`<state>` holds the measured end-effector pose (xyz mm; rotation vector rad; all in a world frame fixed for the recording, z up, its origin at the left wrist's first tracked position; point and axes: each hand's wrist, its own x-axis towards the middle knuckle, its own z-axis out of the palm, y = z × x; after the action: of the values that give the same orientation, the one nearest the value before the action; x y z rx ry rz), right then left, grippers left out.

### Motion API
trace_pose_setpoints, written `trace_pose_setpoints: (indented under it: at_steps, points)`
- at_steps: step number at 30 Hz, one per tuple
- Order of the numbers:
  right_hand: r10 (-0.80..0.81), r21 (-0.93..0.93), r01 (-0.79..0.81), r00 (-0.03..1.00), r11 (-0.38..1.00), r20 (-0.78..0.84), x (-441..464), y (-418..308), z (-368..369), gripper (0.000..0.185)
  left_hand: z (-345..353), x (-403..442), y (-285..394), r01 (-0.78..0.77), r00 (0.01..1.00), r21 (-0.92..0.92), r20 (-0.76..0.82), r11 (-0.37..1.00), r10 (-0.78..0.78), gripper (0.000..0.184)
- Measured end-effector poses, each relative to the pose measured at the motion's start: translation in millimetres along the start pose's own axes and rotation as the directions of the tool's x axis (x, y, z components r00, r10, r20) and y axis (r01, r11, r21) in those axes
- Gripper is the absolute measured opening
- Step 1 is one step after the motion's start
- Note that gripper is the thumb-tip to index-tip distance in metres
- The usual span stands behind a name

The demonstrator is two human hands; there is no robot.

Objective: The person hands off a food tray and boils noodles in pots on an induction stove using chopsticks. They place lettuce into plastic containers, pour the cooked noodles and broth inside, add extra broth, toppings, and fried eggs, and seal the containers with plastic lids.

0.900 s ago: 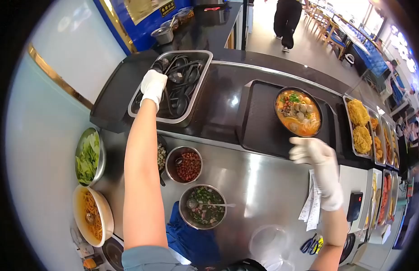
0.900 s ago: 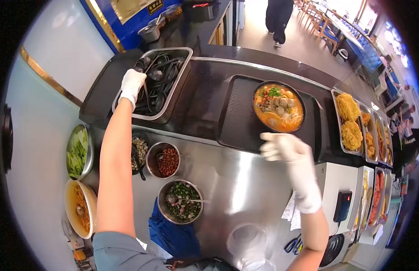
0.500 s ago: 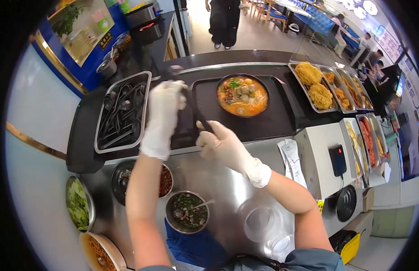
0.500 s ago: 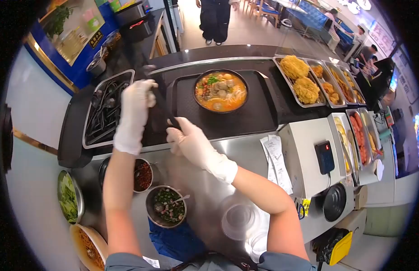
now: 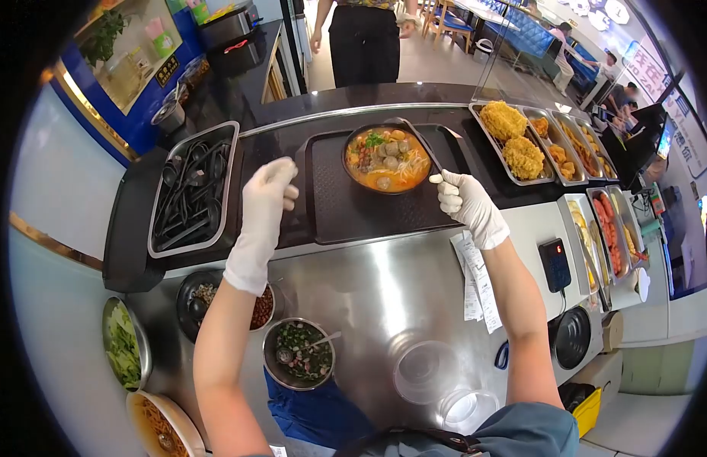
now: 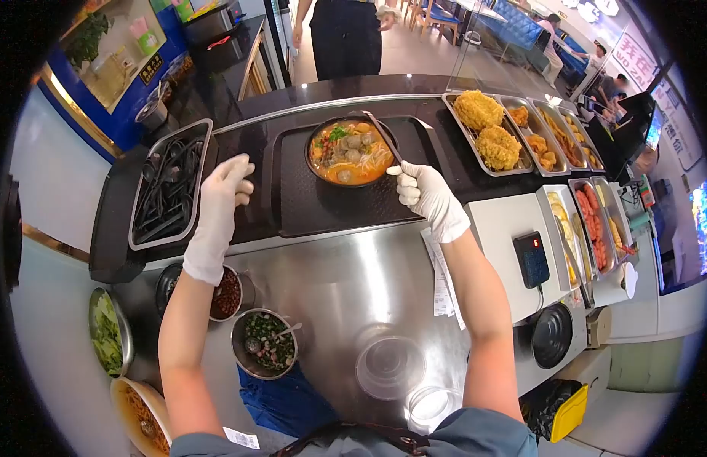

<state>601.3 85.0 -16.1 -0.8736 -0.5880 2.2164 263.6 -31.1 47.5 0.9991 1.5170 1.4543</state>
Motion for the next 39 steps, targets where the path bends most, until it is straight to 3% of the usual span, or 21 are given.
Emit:
trace_pose_setpoints:
  at_steps: [2,7,11,15,17,18,21,22,24,26,27,31,33,35,37,38,39]
  points:
    - [0.004,0.010,-0.004,0.999,1.000,0.032,9.0,-1.9,-7.3,0.033,-14.4,-3.4,-20.8,0.042,0.999,0.018,-0.025,0.999,-0.042,0.038]
    - [0.054,-0.029,-0.057,0.994,0.998,-0.092,8.1,7.6,-7.2,0.033,-28.1,-9.5,-60.6,0.171,0.983,0.088,-0.082,0.981,-0.164,0.031]
    - [0.127,-0.035,-0.131,0.988,0.991,-0.090,13.7,13.7,-14.6,0.049,-19.6,-5.8,-80.1,0.231,0.969,0.157,-0.127,0.960,-0.213,0.034]
    - [0.105,-0.148,-0.128,0.982,0.981,-0.154,3.8,17.7,-13.0,0.056,-10.8,6.5,-96.9,0.294,0.954,0.262,-0.144,0.919,-0.264,0.044]
    - [-0.053,-0.340,-0.044,0.961,0.939,-0.270,-3.2,18.9,-16.4,0.057,-7.4,7.0,-100.5,0.318,0.946,0.288,-0.161,0.903,-0.282,0.047]
    - [-0.052,-0.343,-0.044,0.962,0.938,-0.267,-8.4,17.0,-18.4,0.057,-4.3,5.4,-98.5,0.356,0.933,0.270,-0.157,0.894,-0.324,0.049]
    - [-0.349,-0.667,0.019,0.863,0.745,-0.366,-17.6,0.8,-44.9,0.047,3.8,2.1,-88.1,0.442,0.897,0.252,-0.125,0.861,-0.424,0.059]
    - [-0.493,-0.735,-0.004,0.739,0.678,-0.459,-15.8,-1.6,-53.5,0.042,5.0,1.8,-87.7,0.440,0.898,0.251,-0.127,0.862,-0.421,0.059]
    - [-0.749,-0.906,-0.103,0.530,0.410,-0.399,-13.8,-7.9,-75.5,0.039,6.9,1.0,-87.2,0.451,0.893,0.267,-0.117,0.852,-0.436,0.062]
    - [-0.892,-0.956,-0.277,0.404,0.094,-0.205,-17.3,-12.9,-91.1,0.039,7.1,3.3,-93.6,0.459,0.888,0.271,-0.128,0.846,-0.441,0.064]
    - [-0.850,-0.937,-0.318,0.443,0.147,-0.284,-19.8,-16.4,-93.4,0.042,7.1,3.9,-96.9,0.436,0.900,0.290,-0.138,0.852,-0.414,0.059]
    - [-0.852,-0.924,-0.371,0.448,0.097,-0.270,-14.9,-14.7,-106.2,0.043,2.5,6.8,-110.4,0.388,0.921,0.330,-0.105,0.860,-0.375,0.039]
    - [-0.767,-0.939,-0.281,0.552,0.199,-0.328,-11.1,-13.7,-109.1,0.041,2.8,9.2,-117.3,0.366,0.929,0.327,-0.066,0.871,-0.365,0.034]
    - [-0.761,-0.946,-0.260,0.568,0.195,-0.313,-13.8,-14.4,-109.0,0.039,0.7,6.4,-128.8,0.370,0.925,0.317,-0.040,0.874,-0.377,0.028]
    - [-0.795,-0.973,-0.152,0.561,0.176,-0.231,-4.9,-13.3,-111.0,0.034,-0.5,10.1,-124.3,0.300,0.945,0.462,-0.026,0.835,-0.325,0.033]
    - [-0.742,-0.954,-0.143,0.602,0.263,-0.295,-0.4,-16.6,-117.6,0.033,-3.7,17.1,-137.1,0.063,0.998,0.792,-0.043,0.608,-0.047,0.038]
    - [-0.730,-0.950,-0.159,0.609,0.269,-0.309,0.7,-17.2,-120.5,0.033,2.6,8.1,-98.3,0.132,0.991,0.847,-0.120,0.516,-0.058,0.038]
